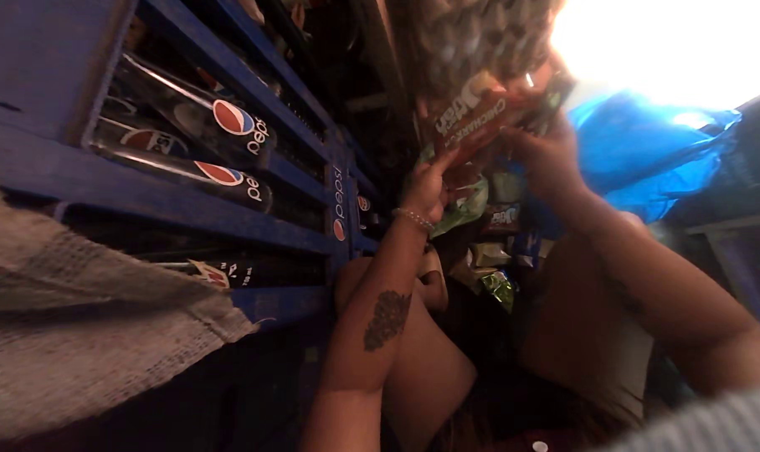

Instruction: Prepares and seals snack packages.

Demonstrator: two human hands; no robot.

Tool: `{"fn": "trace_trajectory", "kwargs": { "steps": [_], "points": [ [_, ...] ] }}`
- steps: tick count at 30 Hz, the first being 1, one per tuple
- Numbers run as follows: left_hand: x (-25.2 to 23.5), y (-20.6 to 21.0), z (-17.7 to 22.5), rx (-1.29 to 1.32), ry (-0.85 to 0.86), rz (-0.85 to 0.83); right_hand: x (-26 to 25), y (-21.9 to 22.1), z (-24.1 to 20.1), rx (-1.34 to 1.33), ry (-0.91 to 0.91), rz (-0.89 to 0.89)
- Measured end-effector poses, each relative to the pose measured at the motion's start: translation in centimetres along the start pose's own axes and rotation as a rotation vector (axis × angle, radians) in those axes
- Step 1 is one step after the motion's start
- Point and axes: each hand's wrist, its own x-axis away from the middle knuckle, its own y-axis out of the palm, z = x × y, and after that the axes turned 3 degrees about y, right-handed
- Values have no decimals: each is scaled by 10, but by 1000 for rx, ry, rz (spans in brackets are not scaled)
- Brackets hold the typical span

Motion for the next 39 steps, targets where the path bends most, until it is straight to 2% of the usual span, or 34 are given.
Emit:
{"fn": "trace_trajectory", "kwargs": {
  "steps": [4, 7, 13, 18, 24, 27, 34, 39],
  "points": [
    [-4, -2, -8, -31, -198, -207, -1, -1, 1, -35, -47, 29],
    [-2, 1, -11, 9, -228, -285, -1, -2, 2, -62, -79, 56],
    [2, 9, -13, 275, 17, -95, 1, -2, -3, -75, -80, 79],
    [1, 7, -13, 364, 18, -18, 2, 3, 0, -32, -83, 57],
    [-1, 6, -14, 344, 86, 106, 4, 10, 5, -37, -63, 33],
    [0, 4, -13, 311, 71, 94, 1, 8, 6, -42, -59, 40],
    [8, 13, -12, 250, -86, -21, -3, 3, 1, -67, -46, 52],
    [9, 14, -10, 282, -68, -53, -1, 1, 2, -58, -58, 44]
  ]
}}
